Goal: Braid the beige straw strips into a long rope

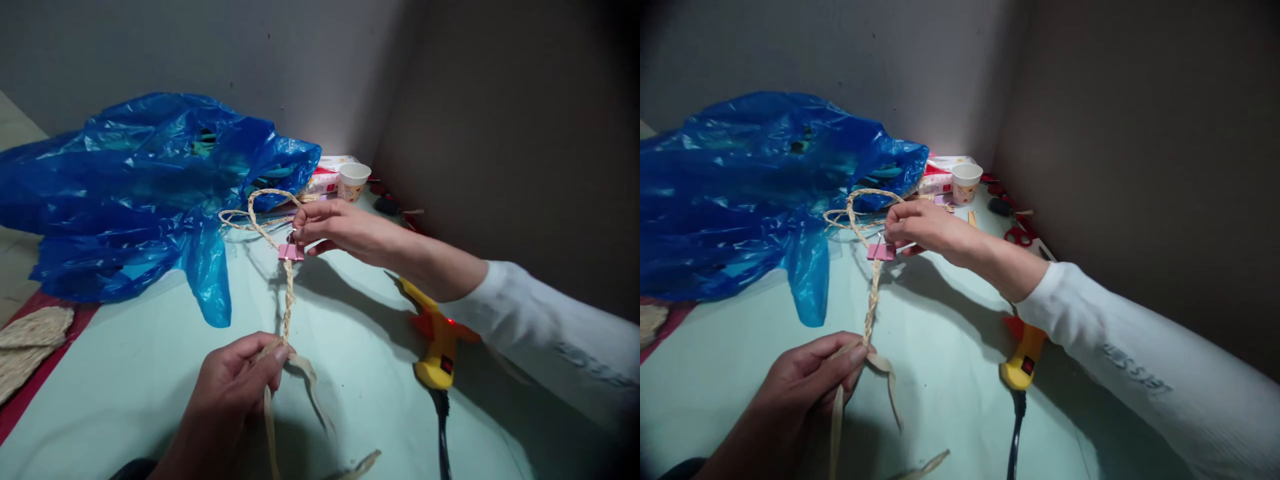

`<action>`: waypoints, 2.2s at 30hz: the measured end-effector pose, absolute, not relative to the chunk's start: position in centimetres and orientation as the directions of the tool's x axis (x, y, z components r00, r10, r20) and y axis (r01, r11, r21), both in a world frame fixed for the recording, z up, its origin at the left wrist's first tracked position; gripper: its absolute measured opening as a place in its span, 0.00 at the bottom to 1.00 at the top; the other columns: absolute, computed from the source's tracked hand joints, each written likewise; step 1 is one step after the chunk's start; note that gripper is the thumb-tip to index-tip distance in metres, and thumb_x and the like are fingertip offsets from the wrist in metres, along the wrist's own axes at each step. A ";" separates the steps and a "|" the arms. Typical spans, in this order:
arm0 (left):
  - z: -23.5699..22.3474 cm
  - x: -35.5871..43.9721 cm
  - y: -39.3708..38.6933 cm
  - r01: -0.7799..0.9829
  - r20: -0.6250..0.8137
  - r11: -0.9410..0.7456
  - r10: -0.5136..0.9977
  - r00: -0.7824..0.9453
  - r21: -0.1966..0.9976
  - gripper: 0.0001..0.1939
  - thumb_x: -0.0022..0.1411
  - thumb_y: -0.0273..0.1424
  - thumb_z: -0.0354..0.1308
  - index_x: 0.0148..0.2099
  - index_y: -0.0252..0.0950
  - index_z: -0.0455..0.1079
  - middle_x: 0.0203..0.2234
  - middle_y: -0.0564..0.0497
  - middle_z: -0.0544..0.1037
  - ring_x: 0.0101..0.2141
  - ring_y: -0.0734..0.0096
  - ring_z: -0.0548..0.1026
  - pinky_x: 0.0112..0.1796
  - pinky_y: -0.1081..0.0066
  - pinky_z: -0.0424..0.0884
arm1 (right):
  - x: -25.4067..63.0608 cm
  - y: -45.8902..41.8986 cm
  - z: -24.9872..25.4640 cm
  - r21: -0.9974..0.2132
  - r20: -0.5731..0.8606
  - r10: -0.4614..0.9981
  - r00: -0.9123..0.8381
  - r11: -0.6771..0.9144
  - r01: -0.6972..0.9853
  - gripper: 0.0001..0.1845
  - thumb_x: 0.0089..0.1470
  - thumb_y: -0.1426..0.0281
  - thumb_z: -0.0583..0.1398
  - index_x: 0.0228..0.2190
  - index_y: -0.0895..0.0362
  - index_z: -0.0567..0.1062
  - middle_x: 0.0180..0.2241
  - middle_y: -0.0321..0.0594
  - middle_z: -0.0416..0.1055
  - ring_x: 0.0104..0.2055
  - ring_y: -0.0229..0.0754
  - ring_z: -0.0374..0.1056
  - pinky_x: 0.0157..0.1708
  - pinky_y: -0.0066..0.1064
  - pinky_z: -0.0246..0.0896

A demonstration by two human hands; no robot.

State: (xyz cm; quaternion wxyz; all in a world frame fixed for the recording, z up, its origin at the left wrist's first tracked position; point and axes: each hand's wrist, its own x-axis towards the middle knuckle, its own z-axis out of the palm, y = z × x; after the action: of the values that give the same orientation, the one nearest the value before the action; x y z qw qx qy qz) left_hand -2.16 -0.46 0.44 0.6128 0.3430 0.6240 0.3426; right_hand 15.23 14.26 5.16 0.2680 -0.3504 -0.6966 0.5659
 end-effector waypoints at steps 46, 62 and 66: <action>-0.2 -1.8 5.3 0.090 -0.265 0.257 0.961 0.079 0.962 0.15 0.54 0.37 0.61 0.23 0.34 0.64 0.14 0.62 0.57 0.15 0.85 0.49 0.18 0.77 0.43 | 16.7 14.7 4.0 -0.922 -0.227 0.731 -0.644 0.053 0.385 0.06 0.48 0.75 0.63 0.31 0.61 0.80 0.33 0.44 0.79 0.38 0.42 0.74 0.39 0.30 0.68; -0.4 -2.0 5.1 0.325 -0.308 0.278 0.950 0.045 0.904 0.17 0.55 0.41 0.57 0.20 0.36 0.62 0.13 0.60 0.56 0.15 0.80 0.51 0.18 0.75 0.44 | 16.2 14.6 4.1 -0.893 -0.362 0.698 -0.618 -0.067 0.446 0.08 0.47 0.74 0.64 0.33 0.60 0.78 0.34 0.43 0.79 0.38 0.43 0.74 0.37 0.29 0.68; 0.0 -1.7 5.1 0.347 -0.344 0.302 0.937 0.066 0.888 0.17 0.54 0.41 0.57 0.20 0.37 0.62 0.11 0.61 0.55 0.15 0.79 0.50 0.18 0.74 0.43 | 15.7 14.5 3.6 -0.866 -0.347 0.759 -0.551 -0.033 0.500 0.10 0.46 0.72 0.64 0.35 0.60 0.75 0.33 0.43 0.79 0.36 0.43 0.74 0.34 0.28 0.66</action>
State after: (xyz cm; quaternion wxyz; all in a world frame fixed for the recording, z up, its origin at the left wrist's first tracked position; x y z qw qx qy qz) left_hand -1.68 5.06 -0.01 0.5155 0.5170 0.6206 0.2861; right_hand 15.74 14.52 3.58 0.1175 -0.4592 -0.6855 0.5527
